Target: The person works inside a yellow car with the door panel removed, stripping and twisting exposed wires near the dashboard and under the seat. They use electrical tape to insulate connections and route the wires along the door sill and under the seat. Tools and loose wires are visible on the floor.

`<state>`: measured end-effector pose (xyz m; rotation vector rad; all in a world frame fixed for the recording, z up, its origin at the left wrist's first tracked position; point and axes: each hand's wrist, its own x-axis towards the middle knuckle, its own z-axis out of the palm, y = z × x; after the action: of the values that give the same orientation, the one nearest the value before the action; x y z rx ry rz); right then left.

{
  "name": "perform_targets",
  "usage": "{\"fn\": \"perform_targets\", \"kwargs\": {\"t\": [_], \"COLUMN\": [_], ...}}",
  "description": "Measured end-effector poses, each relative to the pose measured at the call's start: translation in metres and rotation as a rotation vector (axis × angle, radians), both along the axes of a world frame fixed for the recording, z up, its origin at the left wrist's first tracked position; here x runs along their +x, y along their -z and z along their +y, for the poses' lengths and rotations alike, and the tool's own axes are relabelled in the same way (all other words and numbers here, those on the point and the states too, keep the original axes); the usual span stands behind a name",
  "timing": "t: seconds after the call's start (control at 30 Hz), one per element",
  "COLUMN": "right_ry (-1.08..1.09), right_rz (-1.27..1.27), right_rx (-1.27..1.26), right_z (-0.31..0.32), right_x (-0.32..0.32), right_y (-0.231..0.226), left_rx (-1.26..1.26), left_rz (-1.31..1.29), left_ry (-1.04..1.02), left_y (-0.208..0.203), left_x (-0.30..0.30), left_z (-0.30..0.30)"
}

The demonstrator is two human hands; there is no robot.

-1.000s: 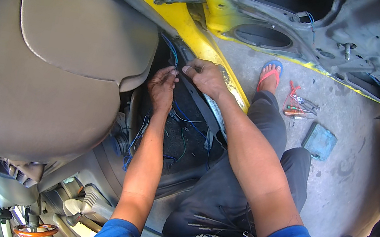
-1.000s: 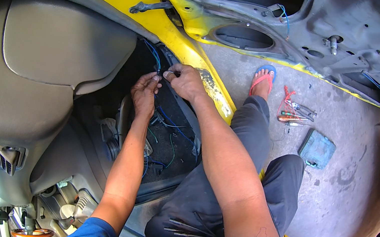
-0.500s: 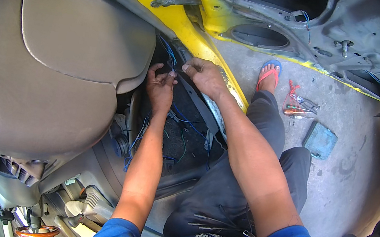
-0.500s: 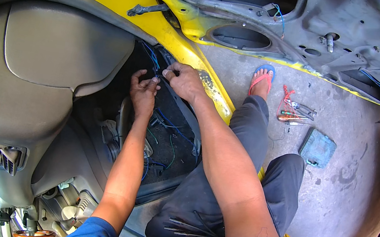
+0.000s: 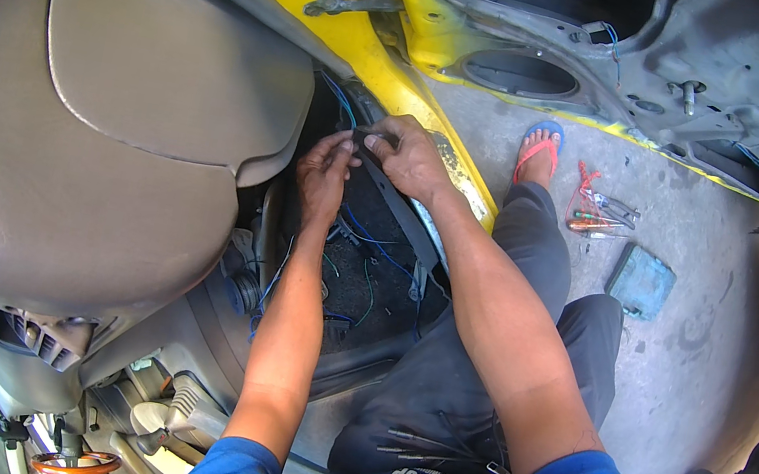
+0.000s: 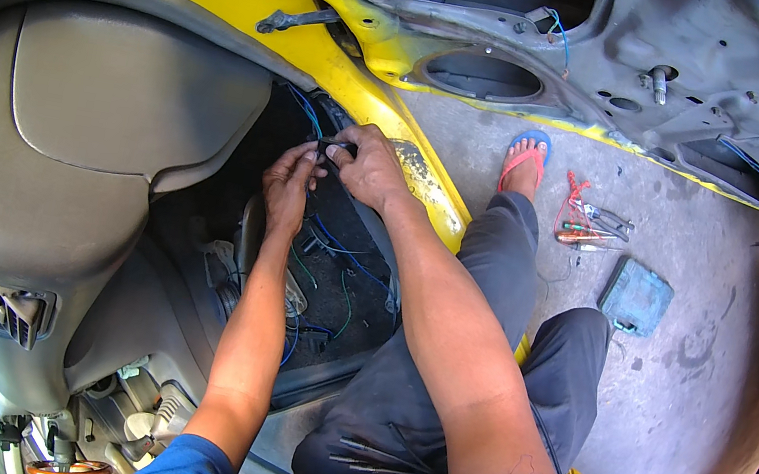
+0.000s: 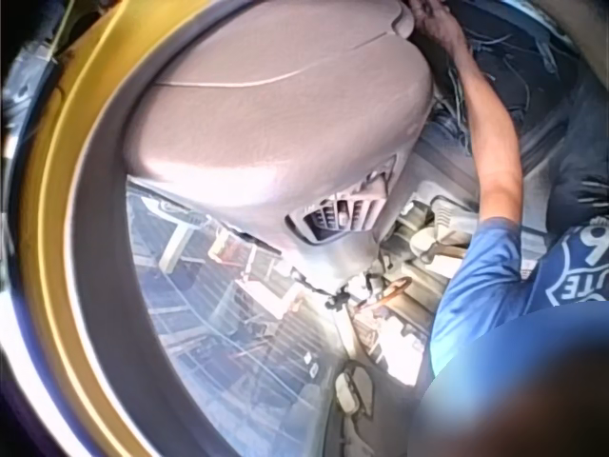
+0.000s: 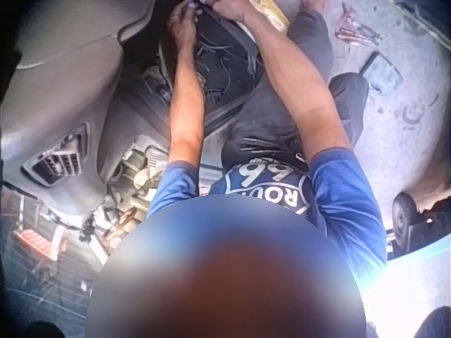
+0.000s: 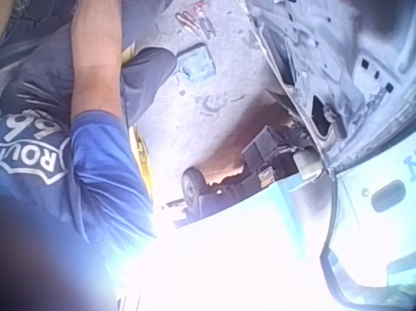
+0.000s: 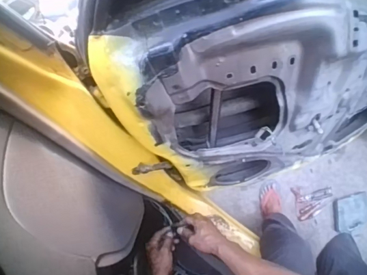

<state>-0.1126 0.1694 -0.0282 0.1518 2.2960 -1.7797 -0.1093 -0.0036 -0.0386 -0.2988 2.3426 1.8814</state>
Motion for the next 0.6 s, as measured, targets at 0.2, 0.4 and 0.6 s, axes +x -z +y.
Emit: {"fn": "perform_targets", "kwargs": {"t": [0.2,0.4,0.6], "right_ry": [0.01,0.019,-0.02], "right_rz": [-0.007,0.009,-0.041], "right_rx": [-0.01,-0.013,0.044], "right_z": [0.0,0.001,0.001], "right_x": [0.001,0.001,0.001], "right_y": [-0.003,-0.004,-0.005], "left_rx": [0.049,-0.021,-0.14], "left_rz": [0.011,-0.038,0.063], "left_ry": [-0.02,-0.011,-0.043], "left_y": [0.0,0.004,0.012], "left_x": [-0.004,-0.007,-0.007], "left_z": [0.001,-0.004,0.0]}}
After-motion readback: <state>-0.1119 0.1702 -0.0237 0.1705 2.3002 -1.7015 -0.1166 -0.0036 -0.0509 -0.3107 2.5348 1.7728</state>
